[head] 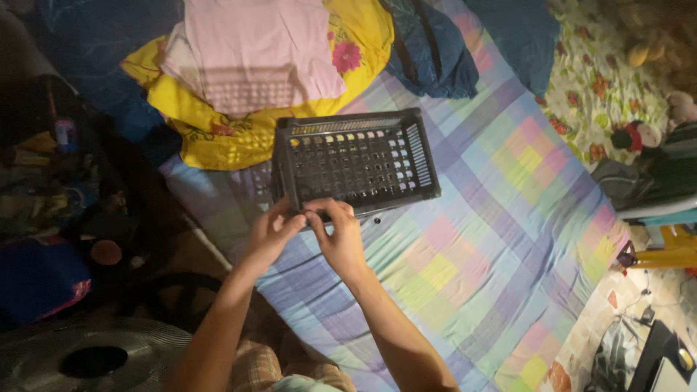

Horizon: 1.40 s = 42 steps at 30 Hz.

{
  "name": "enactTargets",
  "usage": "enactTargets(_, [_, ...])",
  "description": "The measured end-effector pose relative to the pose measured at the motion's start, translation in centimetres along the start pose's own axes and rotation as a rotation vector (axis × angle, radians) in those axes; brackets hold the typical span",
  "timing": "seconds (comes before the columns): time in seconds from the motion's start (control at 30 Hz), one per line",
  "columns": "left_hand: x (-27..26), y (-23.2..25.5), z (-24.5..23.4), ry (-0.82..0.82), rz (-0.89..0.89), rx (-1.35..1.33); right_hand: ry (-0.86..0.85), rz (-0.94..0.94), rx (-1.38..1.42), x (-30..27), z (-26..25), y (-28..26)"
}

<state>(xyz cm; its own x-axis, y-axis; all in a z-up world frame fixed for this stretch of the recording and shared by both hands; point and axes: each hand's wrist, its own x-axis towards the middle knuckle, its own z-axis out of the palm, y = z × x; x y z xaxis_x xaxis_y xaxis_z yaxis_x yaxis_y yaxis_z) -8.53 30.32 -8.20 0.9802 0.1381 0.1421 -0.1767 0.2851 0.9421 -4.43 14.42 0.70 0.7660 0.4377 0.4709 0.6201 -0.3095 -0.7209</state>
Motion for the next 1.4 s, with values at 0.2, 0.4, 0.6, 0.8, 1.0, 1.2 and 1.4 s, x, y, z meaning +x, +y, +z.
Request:
enactTargets(0.2, [-1.3,-1.7,-1.8,0.128,-0.010,-0.002,-0.019,-0.080,-0.025,0.0,0.8,-0.4])
enactTargets(0.4, [-2.5,0.9,-0.6,0.201,-0.138,0.174,0.374,-0.466,-0.127,-6.2,1.5,4.1])
enactTargets(0.6, [-4.1,3.4,0.8,0.311,0.033,0.260,0.756,0.340,0.108,-14.3,-0.1,24.3])
enactTargets(0.8, [-7.0,-0.6,-2.5,0.550,-0.039,0.935,0.118,0.609,-0.279,-12.5,0.6,46.8])
enactTargets(1.0, [-10.3,-3.5,-3.3,0.838,-0.214,0.684,-0.115,0.275,-0.367,-13.4,6.3,50.8])
enactTargets(1.2, [-6.7,0.2,2.0,0.625,-0.034,0.369,0.012,0.278,-0.353,-14.0,6.4,49.7])
enactTargets(1.4, [-1.8,6.7,4.4,0.504,-0.049,0.326,0.474,0.703,0.208,-8.7,-2.5,47.0])
